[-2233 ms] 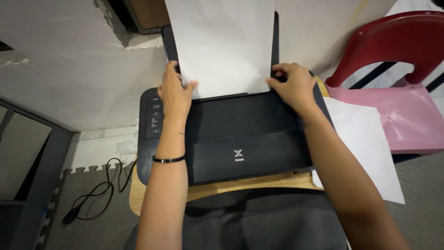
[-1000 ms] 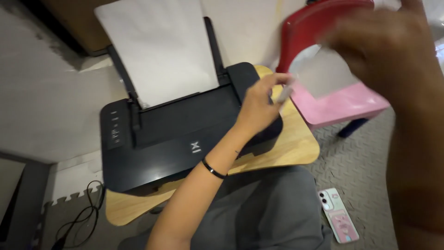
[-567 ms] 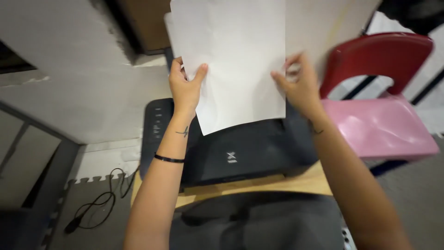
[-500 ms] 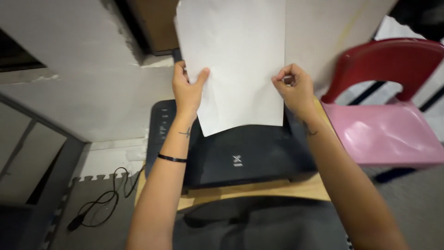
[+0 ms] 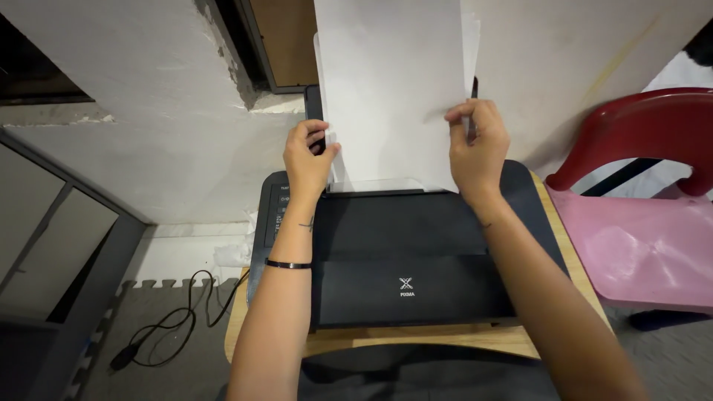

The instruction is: The person loads multiple sheets of white paper into the input tray of a black Pigma printer. They repeatedly pick up sheets from a nearby stack, align them, and insert them into the tray, then remove and reinsert them several times.

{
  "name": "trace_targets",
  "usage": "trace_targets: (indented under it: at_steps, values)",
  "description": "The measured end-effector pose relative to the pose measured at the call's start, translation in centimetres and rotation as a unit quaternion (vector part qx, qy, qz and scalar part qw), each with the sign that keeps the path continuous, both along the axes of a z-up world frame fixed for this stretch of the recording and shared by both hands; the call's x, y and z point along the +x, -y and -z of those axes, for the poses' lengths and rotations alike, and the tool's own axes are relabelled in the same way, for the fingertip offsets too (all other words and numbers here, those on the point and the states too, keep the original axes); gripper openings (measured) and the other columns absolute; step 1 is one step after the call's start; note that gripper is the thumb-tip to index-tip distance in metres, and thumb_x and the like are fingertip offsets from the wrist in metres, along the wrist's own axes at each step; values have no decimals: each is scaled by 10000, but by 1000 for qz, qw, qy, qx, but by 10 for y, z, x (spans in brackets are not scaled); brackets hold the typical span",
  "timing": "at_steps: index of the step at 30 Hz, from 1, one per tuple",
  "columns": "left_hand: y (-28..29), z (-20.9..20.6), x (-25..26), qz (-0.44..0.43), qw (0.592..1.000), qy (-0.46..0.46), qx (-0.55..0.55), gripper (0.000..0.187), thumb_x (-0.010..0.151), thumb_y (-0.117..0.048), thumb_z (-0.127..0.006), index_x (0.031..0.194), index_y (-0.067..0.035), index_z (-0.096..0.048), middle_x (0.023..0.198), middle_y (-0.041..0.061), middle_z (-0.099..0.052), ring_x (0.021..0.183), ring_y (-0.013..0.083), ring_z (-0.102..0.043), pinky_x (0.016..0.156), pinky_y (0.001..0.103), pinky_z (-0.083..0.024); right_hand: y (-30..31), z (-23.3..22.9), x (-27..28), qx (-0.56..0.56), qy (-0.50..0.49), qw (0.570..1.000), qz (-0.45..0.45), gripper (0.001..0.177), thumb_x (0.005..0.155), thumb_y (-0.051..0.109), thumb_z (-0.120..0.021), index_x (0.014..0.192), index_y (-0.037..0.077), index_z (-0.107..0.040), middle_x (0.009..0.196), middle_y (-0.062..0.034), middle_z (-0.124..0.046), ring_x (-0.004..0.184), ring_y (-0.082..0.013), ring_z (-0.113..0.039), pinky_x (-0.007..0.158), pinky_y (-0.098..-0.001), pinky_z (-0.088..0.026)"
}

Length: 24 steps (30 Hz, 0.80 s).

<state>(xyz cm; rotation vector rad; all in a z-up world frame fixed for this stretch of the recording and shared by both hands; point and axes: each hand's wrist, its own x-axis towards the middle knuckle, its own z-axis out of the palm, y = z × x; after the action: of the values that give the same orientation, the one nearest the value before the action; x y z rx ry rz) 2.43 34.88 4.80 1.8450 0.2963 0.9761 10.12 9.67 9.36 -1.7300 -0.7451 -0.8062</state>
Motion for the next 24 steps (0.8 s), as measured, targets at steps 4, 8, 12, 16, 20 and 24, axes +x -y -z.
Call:
trace_targets:
  at_steps: [4, 8, 12, 16, 20, 24]
  values:
    - [3, -4, -12, -10, 995, -66, 68, 442, 716, 42, -847, 1081, -132, -668, 1260, 73, -523, 1169, 266, -607, 969, 370, -543, -5, 13, -5, 13, -19, 998, -62, 117, 1015, -56, -647, 1014, 61, -638, 1087, -41, -655, 955, -148, -660, 741, -255, -533]
    - [2, -8, -18, 19, 989, -117, 85, 504, 656, 52, -843, 1082, -151, -666, 1281, 57, -499, 1192, 272, -593, 988, 372, -536, 3, 17, 3, -24, -86, 995, -37, 90, 1006, -13, -699, 1016, 58, -645, 997, -19, -695, 832, -157, -619, 723, -261, -491]
    - [-3, -2, -20, 28, 985, -137, 101, 547, 637, 74, -819, 1105, -154, -653, 1297, 65, -500, 1177, 283, -612, 993, 370, -549, 15, 21, 13, -68, -66, 995, -8, 126, 963, -15, -746, 1016, 45, -649, 959, -55, -649, 819, -187, -597, 671, -305, -492]
    - [-9, 7, -13, 49, 992, -81, 82, 620, 751, 93, -732, 1294, -112, -511, 1342, 152, -490, 1217, 308, -600, 1017, 398, -521, 22, 23, 23, -51, -93, 994, -11, 144, 949, -13, -733, 1006, 33, -609, 993, -53, -676, 882, -159, -671, 697, -288, -558]
    - [-5, 17, -3, 66, 997, -25, 43, 597, 943, 63, -587, 1474, -78, -353, 1403, 177, -537, 1223, 285, -646, 1034, 394, -533, 31, 25, 31, -112, -194, 975, 10, 189, 894, 8, -764, 955, 20, -586, 908, -70, -703, 777, -173, -692, 715, -304, -556]
    - [0, 15, -4, 41, 994, -33, 94, 607, 954, 64, -628, 1486, -71, -369, 1382, 191, -540, 1203, 299, -639, 1008, 404, -534, 35, 26, 36, -81, -177, 981, -20, 208, 900, 3, -775, 979, 23, -583, 917, -70, -699, 821, -160, -691, 740, -302, -561]
